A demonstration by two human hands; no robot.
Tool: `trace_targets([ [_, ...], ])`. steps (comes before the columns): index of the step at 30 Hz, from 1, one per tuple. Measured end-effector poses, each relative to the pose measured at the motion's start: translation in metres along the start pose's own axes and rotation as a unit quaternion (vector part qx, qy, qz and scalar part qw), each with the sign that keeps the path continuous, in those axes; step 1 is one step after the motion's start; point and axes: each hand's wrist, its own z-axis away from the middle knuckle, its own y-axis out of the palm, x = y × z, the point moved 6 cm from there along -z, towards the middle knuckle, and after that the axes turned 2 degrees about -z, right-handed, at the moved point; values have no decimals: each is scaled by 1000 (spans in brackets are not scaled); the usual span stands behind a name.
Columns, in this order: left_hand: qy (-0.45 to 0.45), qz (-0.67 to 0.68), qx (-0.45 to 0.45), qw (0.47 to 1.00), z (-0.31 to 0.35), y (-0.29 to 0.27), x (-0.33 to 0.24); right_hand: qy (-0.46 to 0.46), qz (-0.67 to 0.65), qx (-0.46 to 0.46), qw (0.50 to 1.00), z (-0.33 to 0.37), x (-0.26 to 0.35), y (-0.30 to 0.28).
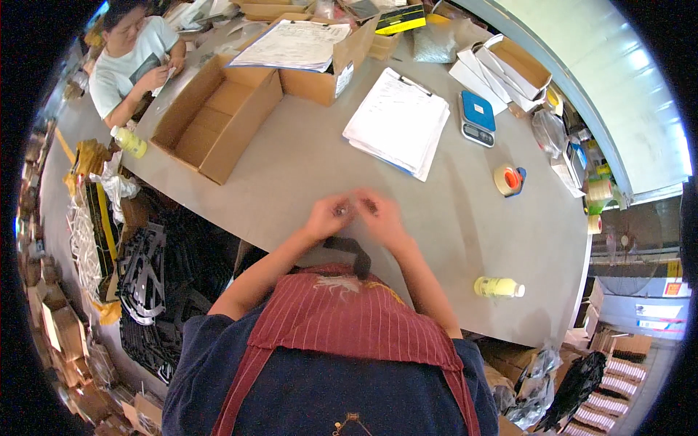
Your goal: The person walks through a warehouse to a workbench, looks at a clipboard, and handles small parts and boxes.
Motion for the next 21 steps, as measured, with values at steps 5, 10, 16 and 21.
trace_targets([
  [5, -16, -76, -5, 997, 1, -1, 15, -32, 204, -25, 978, -10, -28, 1],
  [10, 11, -77, -9, 997, 1, -1, 11, 1, 300, -3, 954, -4, -52, 15],
  [16, -21, -110, 24, 993, 0, -1, 20, 50, 193, -57, 978, -4, -37, -10],
  [21, -3, 45, 24, 999, 1, 5, 36, -86, 120, -26, 989, 1, 19, 7],
])
